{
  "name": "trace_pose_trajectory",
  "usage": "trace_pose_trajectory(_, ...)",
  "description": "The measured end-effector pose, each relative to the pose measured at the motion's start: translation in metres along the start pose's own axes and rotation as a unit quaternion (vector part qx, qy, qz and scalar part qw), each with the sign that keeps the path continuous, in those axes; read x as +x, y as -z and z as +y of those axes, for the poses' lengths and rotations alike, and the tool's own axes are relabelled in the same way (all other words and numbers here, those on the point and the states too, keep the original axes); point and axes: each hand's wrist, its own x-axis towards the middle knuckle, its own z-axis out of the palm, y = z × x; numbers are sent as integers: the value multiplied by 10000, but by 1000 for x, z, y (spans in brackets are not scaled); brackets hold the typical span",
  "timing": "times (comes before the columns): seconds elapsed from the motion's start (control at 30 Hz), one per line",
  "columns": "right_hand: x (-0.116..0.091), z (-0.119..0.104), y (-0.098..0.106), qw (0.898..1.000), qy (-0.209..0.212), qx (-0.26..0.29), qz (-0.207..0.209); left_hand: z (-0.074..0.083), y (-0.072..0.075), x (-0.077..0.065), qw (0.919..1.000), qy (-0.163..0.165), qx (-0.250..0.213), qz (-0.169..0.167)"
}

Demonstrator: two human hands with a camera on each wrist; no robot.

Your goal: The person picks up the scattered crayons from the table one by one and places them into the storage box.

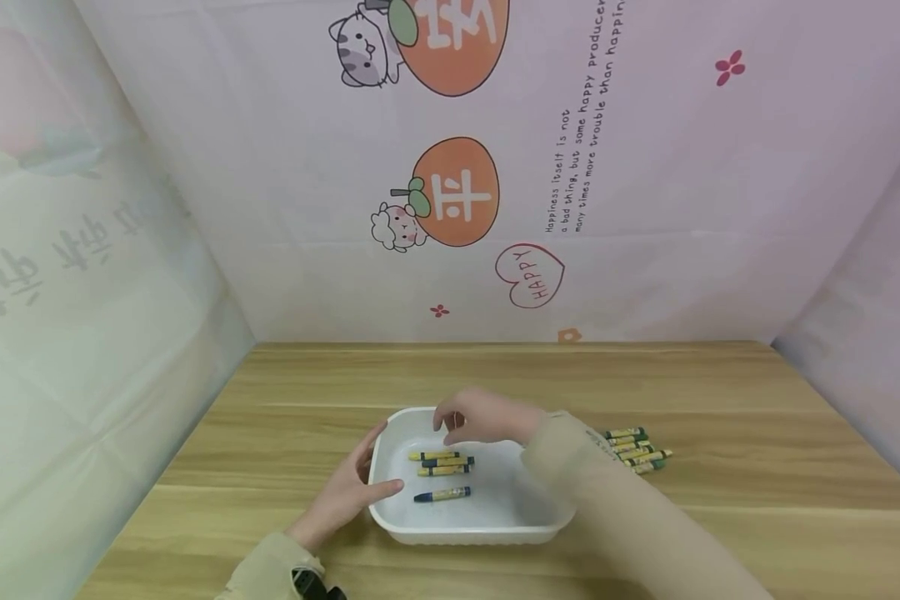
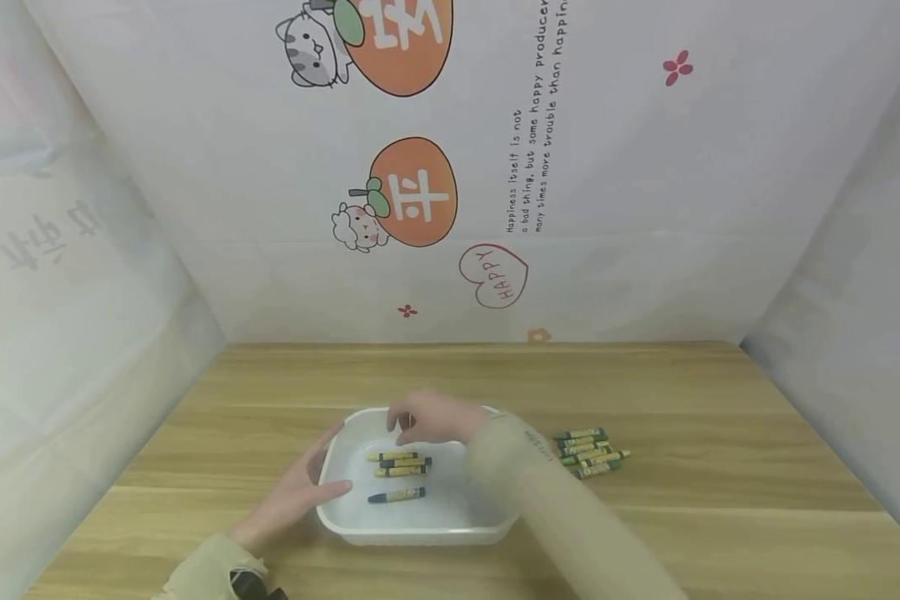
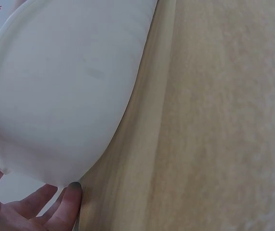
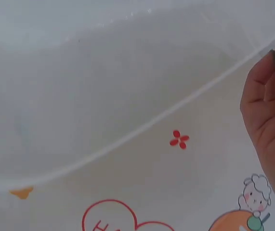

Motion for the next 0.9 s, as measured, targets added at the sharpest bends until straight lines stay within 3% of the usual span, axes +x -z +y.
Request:
trace_pose_trajectory(0.2, -20, 2, 16, 9993, 285, 38, 230, 0, 1, -1, 10000, -59, 11, -50)
trace_pose_trajectory(0.43, -50, 21, 29, 9959, 744, 99, 498, -2, 2, 1, 10000, 4, -24, -23)
trace_pose_trajectory(0.63, -70, 41, 32, 9946, 688, 299, 711, -1, 3, 1, 9999, -46, 89, 82)
trace_pose_trajectory(0.9, -107, 69, 28, 9946, 129, 654, 793, 0, -1, 0, 9996, 87, 140, 230)
